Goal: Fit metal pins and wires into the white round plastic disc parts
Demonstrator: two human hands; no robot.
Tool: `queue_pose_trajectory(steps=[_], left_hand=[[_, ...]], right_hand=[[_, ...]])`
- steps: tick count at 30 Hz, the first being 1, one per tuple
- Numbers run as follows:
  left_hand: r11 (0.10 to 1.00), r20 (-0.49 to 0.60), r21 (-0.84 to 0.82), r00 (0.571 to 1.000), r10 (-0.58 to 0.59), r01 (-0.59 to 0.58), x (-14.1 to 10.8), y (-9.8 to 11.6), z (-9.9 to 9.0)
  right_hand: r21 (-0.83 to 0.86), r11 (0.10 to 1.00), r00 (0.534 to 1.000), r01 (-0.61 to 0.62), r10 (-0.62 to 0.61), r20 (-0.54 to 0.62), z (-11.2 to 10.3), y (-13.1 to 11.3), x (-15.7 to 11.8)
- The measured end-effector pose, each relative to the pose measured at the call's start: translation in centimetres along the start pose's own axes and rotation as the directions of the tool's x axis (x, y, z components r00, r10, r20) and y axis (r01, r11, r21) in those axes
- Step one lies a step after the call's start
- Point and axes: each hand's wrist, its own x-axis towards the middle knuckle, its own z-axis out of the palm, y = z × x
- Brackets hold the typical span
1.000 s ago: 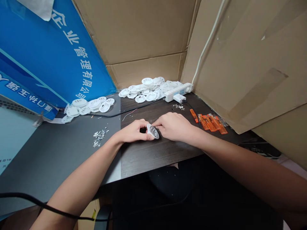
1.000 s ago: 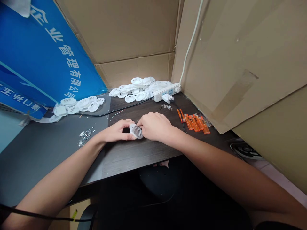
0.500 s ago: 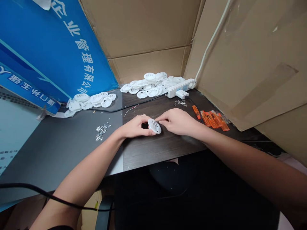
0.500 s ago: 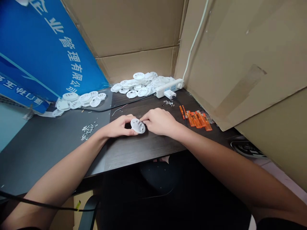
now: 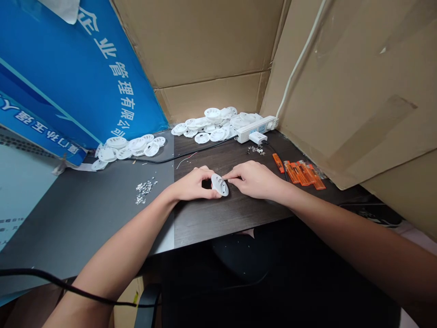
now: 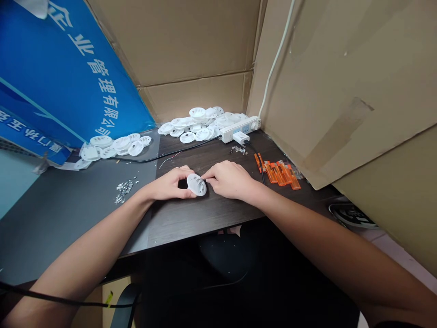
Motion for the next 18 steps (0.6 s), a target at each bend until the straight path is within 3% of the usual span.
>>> queue_pose_trajectory(steps=[12,18], left_hand=[[0.999,0.015,-0.044,1.000,-0.004,0.005,-0.13,-0.30,-0.23],[1.000,0.019,-0.028,1.000,0.003,-0.002,-0.13,-0.46,-0.18]], right_hand=[[0.117,0.992,0.999,0.039,-0.038,-0.009,-0.01,0.37,0.00],[0.090,0.995,0.999,0.035,-0.035,-0.008,-0.07,0.25,-0.09]])
